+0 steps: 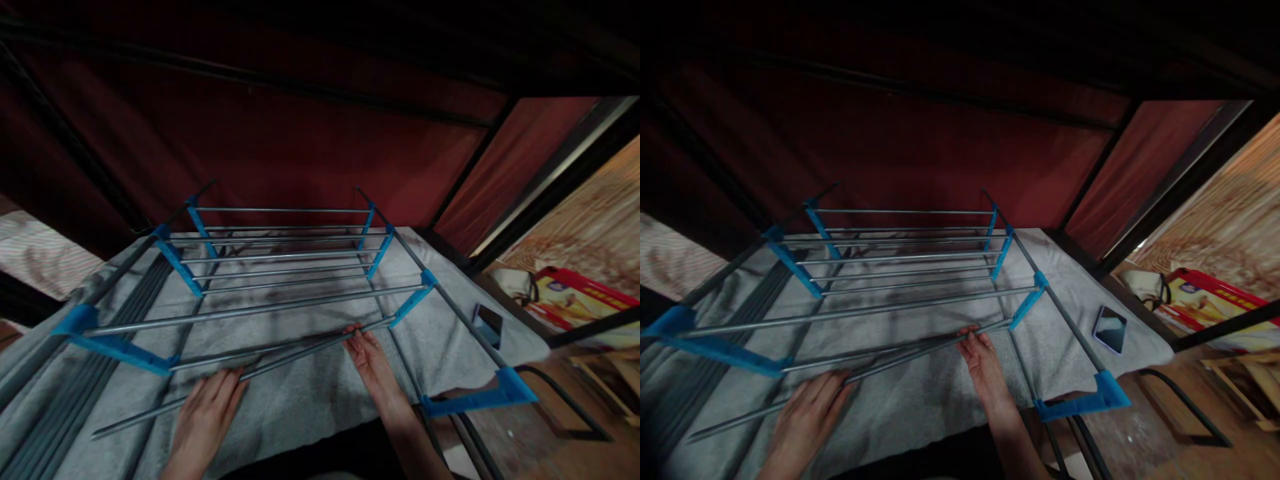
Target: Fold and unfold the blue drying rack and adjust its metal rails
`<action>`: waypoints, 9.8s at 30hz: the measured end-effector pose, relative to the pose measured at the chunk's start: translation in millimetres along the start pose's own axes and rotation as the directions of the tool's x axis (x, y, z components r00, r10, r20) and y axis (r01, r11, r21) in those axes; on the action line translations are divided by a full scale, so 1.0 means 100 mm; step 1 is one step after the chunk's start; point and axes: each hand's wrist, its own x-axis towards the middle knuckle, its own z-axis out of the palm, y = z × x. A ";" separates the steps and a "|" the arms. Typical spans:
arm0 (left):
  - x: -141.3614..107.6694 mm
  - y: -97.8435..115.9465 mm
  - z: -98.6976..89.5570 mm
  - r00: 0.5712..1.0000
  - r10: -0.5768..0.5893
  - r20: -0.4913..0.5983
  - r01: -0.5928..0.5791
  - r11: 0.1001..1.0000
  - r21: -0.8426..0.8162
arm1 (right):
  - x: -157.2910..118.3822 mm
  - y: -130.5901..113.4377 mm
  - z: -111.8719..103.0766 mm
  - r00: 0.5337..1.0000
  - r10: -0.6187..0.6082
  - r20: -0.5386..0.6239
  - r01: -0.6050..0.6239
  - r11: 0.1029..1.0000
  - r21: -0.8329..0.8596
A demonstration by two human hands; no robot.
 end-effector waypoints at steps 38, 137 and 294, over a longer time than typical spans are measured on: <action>0.12 -0.11 0.22 0.996 0.070 0.052 -0.072 0.997 0.039 | 0.22 -0.06 -0.11 0.997 -0.077 -0.007 0.077 0.997 -0.019; 0.58 0.07 0.11 0.967 -0.146 0.208 0.159 0.986 -0.045 | 0.30 -0.13 -0.44 0.993 0.028 -0.111 -0.042 0.991 -0.130; 0.29 -0.96 0.28 0.030 -0.998 0.056 0.358 -0.041 -0.933 | 0.06 0.89 1.63 0.473 0.406 0.782 0.868 -0.369 -0.333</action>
